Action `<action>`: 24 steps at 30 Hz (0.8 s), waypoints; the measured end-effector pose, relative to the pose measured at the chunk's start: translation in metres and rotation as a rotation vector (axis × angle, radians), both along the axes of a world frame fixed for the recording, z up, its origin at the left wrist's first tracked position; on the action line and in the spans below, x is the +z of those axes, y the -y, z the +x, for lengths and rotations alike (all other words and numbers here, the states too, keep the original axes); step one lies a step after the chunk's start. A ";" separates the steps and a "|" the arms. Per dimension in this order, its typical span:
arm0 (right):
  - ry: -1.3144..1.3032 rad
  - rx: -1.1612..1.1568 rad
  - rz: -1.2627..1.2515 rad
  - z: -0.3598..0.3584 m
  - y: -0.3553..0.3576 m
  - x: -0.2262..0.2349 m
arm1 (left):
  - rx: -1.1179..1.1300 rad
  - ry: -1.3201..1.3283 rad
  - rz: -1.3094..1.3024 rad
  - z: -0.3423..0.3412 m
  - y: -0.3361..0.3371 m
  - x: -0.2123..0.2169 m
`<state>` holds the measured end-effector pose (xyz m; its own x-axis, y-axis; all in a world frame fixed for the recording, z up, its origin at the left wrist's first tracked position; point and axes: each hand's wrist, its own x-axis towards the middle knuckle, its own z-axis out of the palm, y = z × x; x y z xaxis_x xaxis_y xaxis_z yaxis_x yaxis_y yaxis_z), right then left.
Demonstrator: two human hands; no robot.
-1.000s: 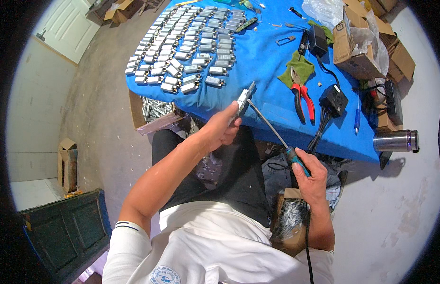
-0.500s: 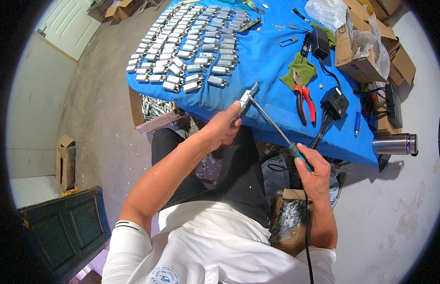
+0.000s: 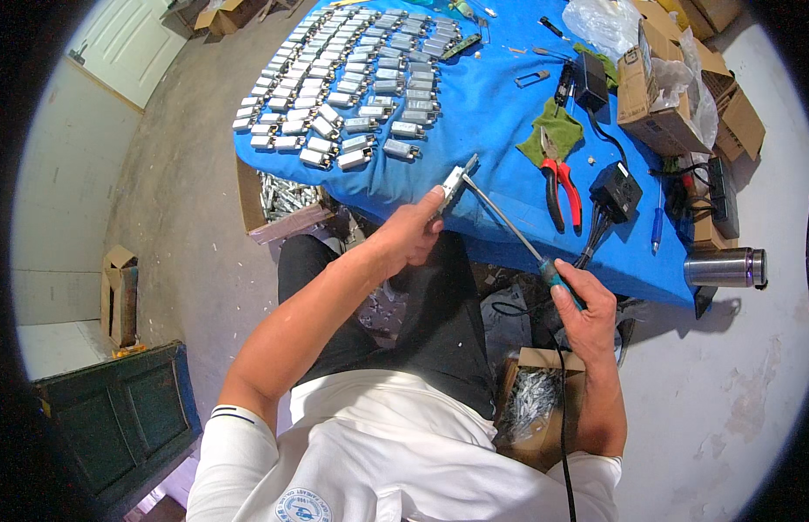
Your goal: The person sits on the floor and uses pliers to manipulate a small cylindrical electronic component. They then use a screwdriver to work on the same component, which is held in their left hand. The workspace is a blue cloth on the floor, surrounded by many similar components and tools.
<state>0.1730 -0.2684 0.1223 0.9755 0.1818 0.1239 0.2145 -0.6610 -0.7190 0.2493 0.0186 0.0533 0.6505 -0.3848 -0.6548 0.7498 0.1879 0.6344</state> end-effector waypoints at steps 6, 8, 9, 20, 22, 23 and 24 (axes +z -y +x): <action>0.014 0.033 -0.027 0.003 0.002 0.003 | 0.005 -0.003 0.001 0.000 -0.001 -0.001; 0.014 0.031 -0.022 0.004 0.001 0.003 | 0.004 0.004 0.010 -0.001 0.000 0.000; 0.018 0.043 -0.030 0.005 0.001 0.003 | 0.001 0.007 0.010 -0.001 -0.001 0.000; -0.064 0.182 -0.054 0.032 0.022 0.006 | -0.008 0.004 0.006 0.001 -0.002 -0.004; -0.091 0.206 -0.064 0.036 0.025 0.008 | -0.007 -0.005 0.009 0.001 -0.002 -0.005; -0.105 0.218 -0.069 0.039 0.026 0.009 | -0.009 -0.006 0.012 0.001 -0.002 -0.004; -0.133 0.219 -0.057 0.042 0.027 0.009 | -0.013 -0.008 0.013 0.001 -0.002 -0.003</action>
<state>0.2148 -0.2958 0.1316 0.9190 0.3939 -0.0188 0.2636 -0.6491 -0.7136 0.2506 0.0209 0.0499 0.6404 -0.3847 -0.6647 0.7569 0.1697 0.6311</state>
